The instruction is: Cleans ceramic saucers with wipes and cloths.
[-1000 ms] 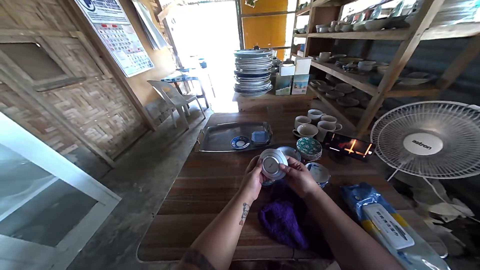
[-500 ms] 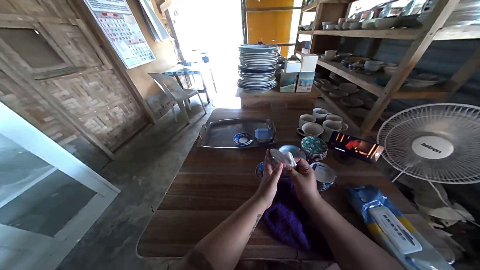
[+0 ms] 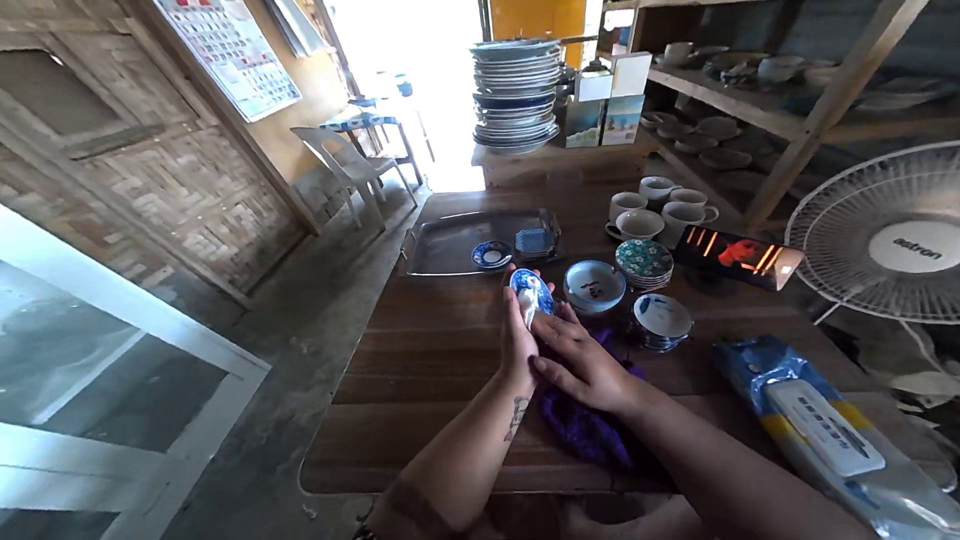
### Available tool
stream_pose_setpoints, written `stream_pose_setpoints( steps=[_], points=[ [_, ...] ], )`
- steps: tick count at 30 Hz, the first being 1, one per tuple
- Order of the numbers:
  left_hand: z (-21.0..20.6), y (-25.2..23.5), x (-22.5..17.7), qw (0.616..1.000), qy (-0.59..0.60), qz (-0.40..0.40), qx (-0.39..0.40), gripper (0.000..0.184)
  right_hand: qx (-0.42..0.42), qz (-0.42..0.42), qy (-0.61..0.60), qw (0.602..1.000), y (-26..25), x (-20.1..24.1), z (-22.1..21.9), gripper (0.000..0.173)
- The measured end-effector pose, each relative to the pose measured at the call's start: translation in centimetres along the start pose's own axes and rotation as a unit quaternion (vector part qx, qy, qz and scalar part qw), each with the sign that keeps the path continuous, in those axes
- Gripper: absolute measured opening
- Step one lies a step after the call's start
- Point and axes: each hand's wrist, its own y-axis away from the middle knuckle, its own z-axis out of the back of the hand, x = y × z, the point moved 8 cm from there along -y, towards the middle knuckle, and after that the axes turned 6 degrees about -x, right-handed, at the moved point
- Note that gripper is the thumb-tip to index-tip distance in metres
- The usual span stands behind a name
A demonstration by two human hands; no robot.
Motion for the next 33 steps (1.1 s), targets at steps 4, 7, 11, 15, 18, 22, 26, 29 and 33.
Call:
stream_pose_setpoints(
  steps=[4, 7, 11, 15, 18, 22, 26, 29, 33],
  points=[
    [0.3, -0.3, -0.6, 0.999, 0.039, -0.014, -0.01, 0.061, 0.03, -0.027, 0.09, 0.995, 0.0, -0.2, -0.4, 0.065],
    [0.1, -0.1, -0.9, 0.998, 0.046, -0.05, 0.017, 0.061, 0.033, -0.059, 0.144, 0.987, 0.1, -1.2, -0.3, 0.073],
    [-0.9, 0.8, -0.7, 0.998, 0.042, -0.036, 0.017, 0.051, 0.039, -0.102, 0.198, 0.974, 0.2, -2.3, 0.1, 0.087],
    [-1.2, 1.1, 0.4, 0.997, -0.049, -0.02, 0.056, 0.056, -0.003, -0.11, 0.195, 0.975, 0.3, -2.7, 0.7, 0.096],
    [-1.6, 1.4, 1.1, 0.991, -0.102, 0.001, 0.087, 0.063, -0.013, -0.105, 0.141, 0.984, 0.3, -2.4, 1.0, 0.097],
    [-2.0, 1.3, 1.4, 0.984, -0.133, 0.001, 0.122, 0.07, -0.002, -0.043, 0.034, 0.999, 0.2, -1.2, 0.9, 0.093],
    [-1.6, 0.6, 0.9, 0.985, -0.075, -0.01, 0.153, 0.096, 0.03, -0.014, -0.043, 0.999, -0.1, -0.2, 0.6, 0.086],
    [-0.8, 0.1, -0.2, 0.994, -0.042, -0.025, 0.101, 0.093, 0.059, -0.015, -0.049, 0.997, -0.1, 0.3, 0.1, 0.077],
    [-0.3, -0.7, -1.3, 0.998, 0.021, -0.031, 0.043, 0.074, 0.074, -0.036, -0.007, 0.997, -0.2, 0.0, -0.3, 0.066]
  ],
)
